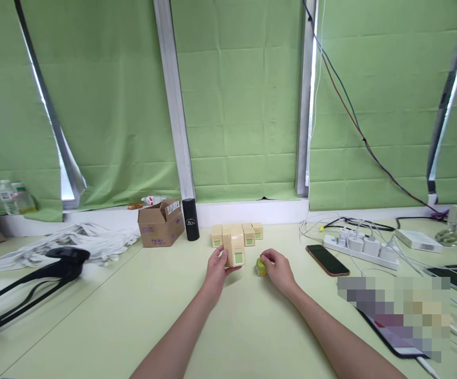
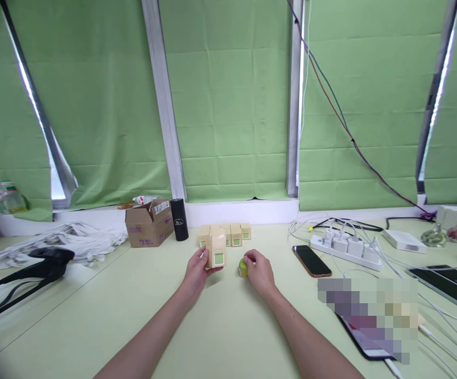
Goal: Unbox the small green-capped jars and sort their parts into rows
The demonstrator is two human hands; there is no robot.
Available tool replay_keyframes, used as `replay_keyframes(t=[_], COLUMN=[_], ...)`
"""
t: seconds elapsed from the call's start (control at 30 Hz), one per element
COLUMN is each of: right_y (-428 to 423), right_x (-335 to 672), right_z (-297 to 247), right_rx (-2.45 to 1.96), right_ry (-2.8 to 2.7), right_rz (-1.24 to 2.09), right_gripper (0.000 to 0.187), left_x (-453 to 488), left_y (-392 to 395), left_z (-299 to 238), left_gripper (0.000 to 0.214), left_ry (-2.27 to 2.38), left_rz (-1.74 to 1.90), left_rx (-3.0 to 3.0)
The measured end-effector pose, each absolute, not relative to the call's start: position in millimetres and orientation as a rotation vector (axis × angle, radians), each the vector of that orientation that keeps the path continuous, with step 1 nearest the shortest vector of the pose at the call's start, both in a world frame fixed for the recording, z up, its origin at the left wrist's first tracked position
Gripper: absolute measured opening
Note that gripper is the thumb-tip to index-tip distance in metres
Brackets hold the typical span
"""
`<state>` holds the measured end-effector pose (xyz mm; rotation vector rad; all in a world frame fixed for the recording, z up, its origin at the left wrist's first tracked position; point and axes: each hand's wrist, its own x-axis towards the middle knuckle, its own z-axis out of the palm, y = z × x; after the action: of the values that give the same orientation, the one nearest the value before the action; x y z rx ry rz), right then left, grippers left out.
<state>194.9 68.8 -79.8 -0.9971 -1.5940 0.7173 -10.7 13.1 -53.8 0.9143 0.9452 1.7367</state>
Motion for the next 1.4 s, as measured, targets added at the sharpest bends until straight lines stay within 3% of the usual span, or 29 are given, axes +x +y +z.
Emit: replay_keyframes(t=[0.33,0.63,0.97,1.07,1.4], right_y=[31,29,27,28,31], right_x=[184,178,183,184,182], right_z=[-48,-48,-32,-31,-39], right_rx=[-0.885,-0.79,-0.639,-0.641,-0.656], right_ry=[-1.646,-1.679,-1.458,-1.433,-1.469], right_rz=[0.626,0.901,1.249,1.245,1.17], right_gripper=[0.028,0.04,0.062,0.064,0.06], left_x=[-1,7,13,17,21], left_y=[0,-5,-19,-21,-19], left_z=[-45,-42,-35,-38,-46], left_gripper=[0.045,0.062,0.064,0.071,0.066], left_ry=[0.801,0.867,0.848,0.827,0.915], left_rz=[1.625,1.561,1.613,1.564,1.576], left_rx=[0.953,1.082,1.314,1.451,1.565])
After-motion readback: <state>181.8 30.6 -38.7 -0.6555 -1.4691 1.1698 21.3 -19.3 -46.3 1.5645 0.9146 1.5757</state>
